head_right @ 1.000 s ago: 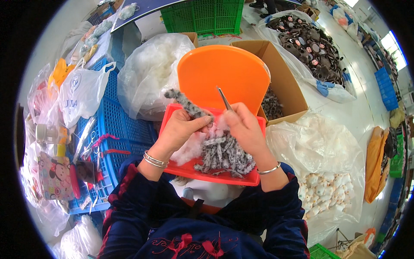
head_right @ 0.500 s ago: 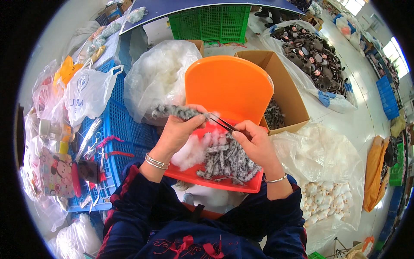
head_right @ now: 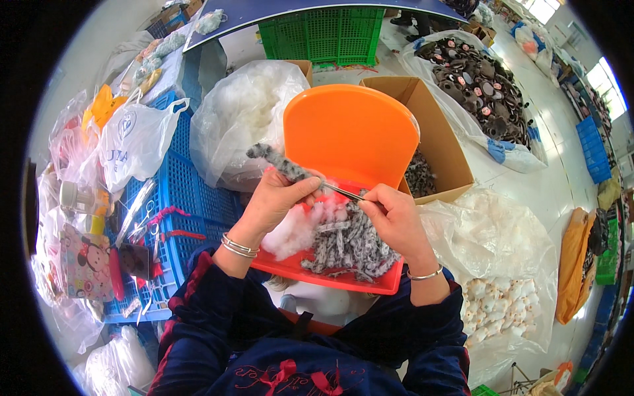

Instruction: The person uses a pair of tweezers to insert white cotton into small patterned fabric pieces held in a red tray. The person repeatedly picks up cotton, inserts it into the fabric, and places the stuffed pieces back in the tray.

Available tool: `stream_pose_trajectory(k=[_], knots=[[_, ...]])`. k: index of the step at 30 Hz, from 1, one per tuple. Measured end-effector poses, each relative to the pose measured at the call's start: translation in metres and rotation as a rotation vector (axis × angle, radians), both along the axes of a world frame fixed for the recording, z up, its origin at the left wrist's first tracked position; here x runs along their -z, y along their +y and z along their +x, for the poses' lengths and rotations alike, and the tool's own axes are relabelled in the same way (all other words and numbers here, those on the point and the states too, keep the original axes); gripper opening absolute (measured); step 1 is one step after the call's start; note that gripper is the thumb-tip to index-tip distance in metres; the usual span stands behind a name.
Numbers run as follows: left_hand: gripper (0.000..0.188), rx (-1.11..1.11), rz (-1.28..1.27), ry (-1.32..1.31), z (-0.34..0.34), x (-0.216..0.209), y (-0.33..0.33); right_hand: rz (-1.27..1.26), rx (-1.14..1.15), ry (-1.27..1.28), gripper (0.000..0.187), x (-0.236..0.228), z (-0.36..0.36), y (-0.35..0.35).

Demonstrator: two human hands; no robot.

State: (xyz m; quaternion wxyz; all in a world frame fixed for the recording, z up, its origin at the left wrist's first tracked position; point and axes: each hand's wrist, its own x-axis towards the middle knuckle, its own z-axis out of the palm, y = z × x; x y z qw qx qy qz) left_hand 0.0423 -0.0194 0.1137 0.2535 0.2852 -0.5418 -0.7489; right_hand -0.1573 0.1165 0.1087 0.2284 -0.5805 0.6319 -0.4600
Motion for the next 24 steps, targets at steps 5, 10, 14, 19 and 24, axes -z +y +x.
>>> stream_pose_trajectory(k=[5, 10, 14, 19, 24], knots=[[0.012, 0.067, -0.07, -0.047, 0.001, -0.003, 0.002, 0.061, -0.031, 0.061, 0.01, -0.003, 0.001, 0.0], [0.012, -0.024, -0.046, -0.03, 0.002, 0.001, -0.004, 0.039, -0.001, -0.077, 0.01, 0.007, -0.008, 0.0], [0.014, -0.074, 0.027, 0.048, 0.004, 0.0, -0.004, 0.079, -0.006, -0.291, 0.011, 0.017, -0.017, 0.001], [0.014, -0.087, -0.06, 0.072, 0.004, 0.005, -0.005, 0.099, -0.047, -0.322, 0.012, 0.011, -0.008, 0.003], [0.014, -0.05, -0.075, 0.104, 0.004, 0.008, -0.006, 0.093, -0.019, -0.107, 0.011, 0.002, -0.002, 0.0]])
